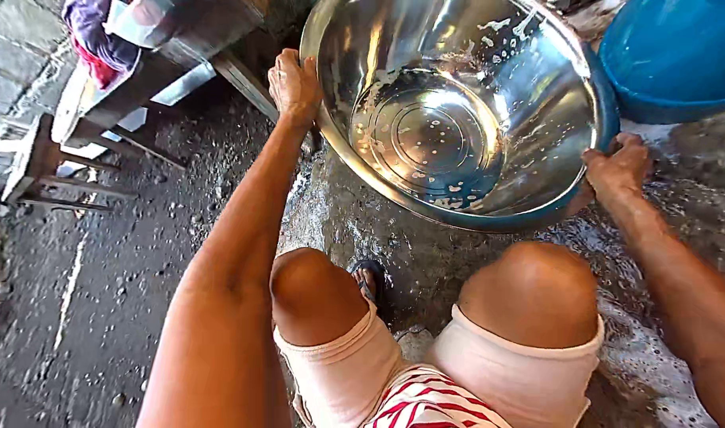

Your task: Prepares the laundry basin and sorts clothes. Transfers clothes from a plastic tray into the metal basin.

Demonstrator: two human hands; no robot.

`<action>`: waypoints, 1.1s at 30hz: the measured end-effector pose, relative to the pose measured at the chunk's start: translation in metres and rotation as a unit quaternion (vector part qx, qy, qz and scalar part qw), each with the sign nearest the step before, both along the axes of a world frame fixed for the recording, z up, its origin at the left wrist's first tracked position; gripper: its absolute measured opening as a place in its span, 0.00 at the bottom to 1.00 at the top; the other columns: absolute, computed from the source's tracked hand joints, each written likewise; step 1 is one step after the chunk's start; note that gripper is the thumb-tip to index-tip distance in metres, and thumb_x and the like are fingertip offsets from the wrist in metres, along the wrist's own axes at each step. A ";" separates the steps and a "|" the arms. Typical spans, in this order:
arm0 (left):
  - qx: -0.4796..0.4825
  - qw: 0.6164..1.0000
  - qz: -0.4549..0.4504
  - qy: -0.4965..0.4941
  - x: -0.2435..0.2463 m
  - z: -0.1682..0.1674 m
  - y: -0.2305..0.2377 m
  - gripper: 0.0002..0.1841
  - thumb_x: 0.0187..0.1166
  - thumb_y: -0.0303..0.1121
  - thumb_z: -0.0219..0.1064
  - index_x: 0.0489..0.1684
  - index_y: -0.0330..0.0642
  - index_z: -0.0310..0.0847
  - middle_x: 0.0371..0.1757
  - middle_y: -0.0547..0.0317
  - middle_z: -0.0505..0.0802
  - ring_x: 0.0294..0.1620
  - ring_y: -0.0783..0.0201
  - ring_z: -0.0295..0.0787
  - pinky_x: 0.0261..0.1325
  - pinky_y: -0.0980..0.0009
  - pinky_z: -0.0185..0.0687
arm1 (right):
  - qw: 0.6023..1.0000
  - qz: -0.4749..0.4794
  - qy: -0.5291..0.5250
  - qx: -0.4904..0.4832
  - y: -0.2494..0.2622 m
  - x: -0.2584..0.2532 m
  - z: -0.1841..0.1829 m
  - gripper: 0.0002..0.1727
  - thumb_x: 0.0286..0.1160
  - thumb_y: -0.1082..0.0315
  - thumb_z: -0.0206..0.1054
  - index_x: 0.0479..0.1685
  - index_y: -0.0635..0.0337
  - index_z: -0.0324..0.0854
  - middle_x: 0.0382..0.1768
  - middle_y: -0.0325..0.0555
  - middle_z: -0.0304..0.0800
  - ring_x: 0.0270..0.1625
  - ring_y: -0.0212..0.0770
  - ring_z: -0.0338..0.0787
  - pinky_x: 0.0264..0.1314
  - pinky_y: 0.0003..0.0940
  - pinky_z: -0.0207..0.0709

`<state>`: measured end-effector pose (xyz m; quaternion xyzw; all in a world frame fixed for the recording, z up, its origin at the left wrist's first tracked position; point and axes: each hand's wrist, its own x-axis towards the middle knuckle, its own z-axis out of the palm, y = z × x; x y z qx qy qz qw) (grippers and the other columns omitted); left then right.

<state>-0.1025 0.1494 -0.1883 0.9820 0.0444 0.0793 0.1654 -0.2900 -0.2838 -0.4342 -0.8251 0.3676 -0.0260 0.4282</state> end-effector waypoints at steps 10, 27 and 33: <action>-0.001 0.999 0.015 0.037 -0.014 -0.008 0.004 0.25 0.89 0.45 0.56 0.71 0.32 0.78 0.67 0.31 0.86 0.72 0.37 0.81 0.74 0.37 0.71 | 0.999 0.010 -0.036 -0.020 -0.022 -0.006 0.015 0.32 0.81 0.56 0.67 0.79 0.68 0.71 0.71 0.78 0.76 0.75 0.78 0.74 0.72 0.78 0.64; -0.025 0.999 0.006 0.048 0.046 -0.103 0.060 0.24 0.93 0.46 0.51 0.69 0.36 0.81 0.56 0.25 0.90 0.60 0.26 0.86 0.61 0.26 0.76 | 0.998 -0.010 -0.042 -0.048 0.025 -0.003 0.039 0.41 0.85 0.60 0.65 0.92 0.69 0.51 0.80 0.75 0.70 0.82 0.71 0.72 0.86 0.66 0.60; -0.039 0.985 -0.021 0.169 0.074 -0.169 0.090 0.26 0.91 0.47 0.52 0.79 0.41 0.74 0.64 0.33 0.89 0.68 0.35 0.86 0.71 0.35 0.76 | 0.998 -0.013 -0.051 -0.039 0.033 -0.015 0.029 0.38 0.85 0.63 0.65 0.92 0.66 0.56 0.77 0.78 0.73 0.79 0.74 0.76 0.81 0.72 0.63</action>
